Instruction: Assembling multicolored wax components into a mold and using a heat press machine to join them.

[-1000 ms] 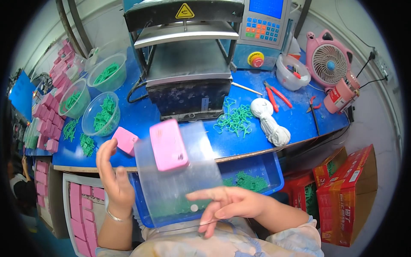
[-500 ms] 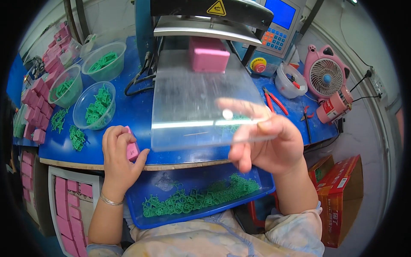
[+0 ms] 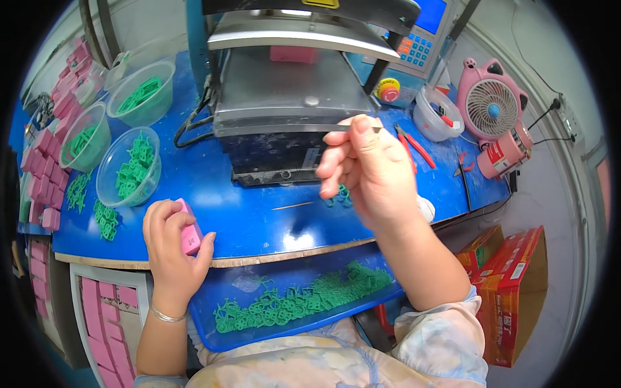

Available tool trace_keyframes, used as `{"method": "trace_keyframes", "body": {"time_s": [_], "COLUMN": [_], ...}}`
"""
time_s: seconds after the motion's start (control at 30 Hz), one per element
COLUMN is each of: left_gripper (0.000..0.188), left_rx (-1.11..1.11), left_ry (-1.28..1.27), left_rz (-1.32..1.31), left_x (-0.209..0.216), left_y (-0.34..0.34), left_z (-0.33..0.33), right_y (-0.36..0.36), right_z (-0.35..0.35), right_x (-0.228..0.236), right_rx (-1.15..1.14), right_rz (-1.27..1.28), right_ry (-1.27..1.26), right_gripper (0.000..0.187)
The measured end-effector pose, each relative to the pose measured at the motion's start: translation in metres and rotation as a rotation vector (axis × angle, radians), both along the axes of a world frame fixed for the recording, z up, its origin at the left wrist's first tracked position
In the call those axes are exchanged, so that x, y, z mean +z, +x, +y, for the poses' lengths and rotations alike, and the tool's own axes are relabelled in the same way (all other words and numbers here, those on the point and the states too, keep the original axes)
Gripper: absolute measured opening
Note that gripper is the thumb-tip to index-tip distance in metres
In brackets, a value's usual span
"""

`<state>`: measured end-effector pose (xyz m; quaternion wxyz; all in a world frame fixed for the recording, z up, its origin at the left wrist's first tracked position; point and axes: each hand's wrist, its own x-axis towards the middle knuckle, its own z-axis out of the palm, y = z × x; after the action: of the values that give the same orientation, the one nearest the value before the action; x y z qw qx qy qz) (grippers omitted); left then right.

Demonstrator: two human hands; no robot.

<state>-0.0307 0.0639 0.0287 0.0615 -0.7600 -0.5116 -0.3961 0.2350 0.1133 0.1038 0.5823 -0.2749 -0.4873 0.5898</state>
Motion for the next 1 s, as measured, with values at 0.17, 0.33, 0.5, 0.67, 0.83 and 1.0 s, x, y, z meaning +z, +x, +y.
{"method": "trace_keyframes", "body": {"time_s": [0.17, 0.33, 0.5, 0.67, 0.83, 1.0], "left_gripper": [0.040, 0.057, 0.078, 0.079, 0.087, 0.096], "left_rx": [0.019, 0.142, 0.226, 0.212, 0.197, 0.264], "left_ry": [-0.004, -0.132, -0.343, -0.357, -0.441, -0.353], "left_rz": [0.011, 0.155, 0.297, 0.230, 0.070, 0.097], "left_x": [0.001, 0.016, 0.028, 0.023, 0.028, 0.030], "left_y": [0.004, 0.012, 0.013, 0.013, 0.013, 0.004], "left_z": [-0.002, -0.009, -0.012, -0.011, -0.020, -0.059], "right_y": [-0.012, -0.019, -0.019, -0.019, -0.021, -0.025], "right_z": [0.002, 0.011, 0.021, 0.018, 0.028, 0.039], "right_x": [-0.008, 0.005, 0.007, 0.005, 0.001, -0.004], "right_rx": [-0.057, -0.058, 0.115, 0.098, 0.100, 0.099], "right_rz": [0.020, 0.082, 0.114, 0.139, 0.050, 0.120], "right_ry": [-0.008, -0.213, -0.249, -0.248, -0.127, -0.156], "right_gripper": [0.043, 0.045, 0.046, 0.048, 0.047, 0.045]}}
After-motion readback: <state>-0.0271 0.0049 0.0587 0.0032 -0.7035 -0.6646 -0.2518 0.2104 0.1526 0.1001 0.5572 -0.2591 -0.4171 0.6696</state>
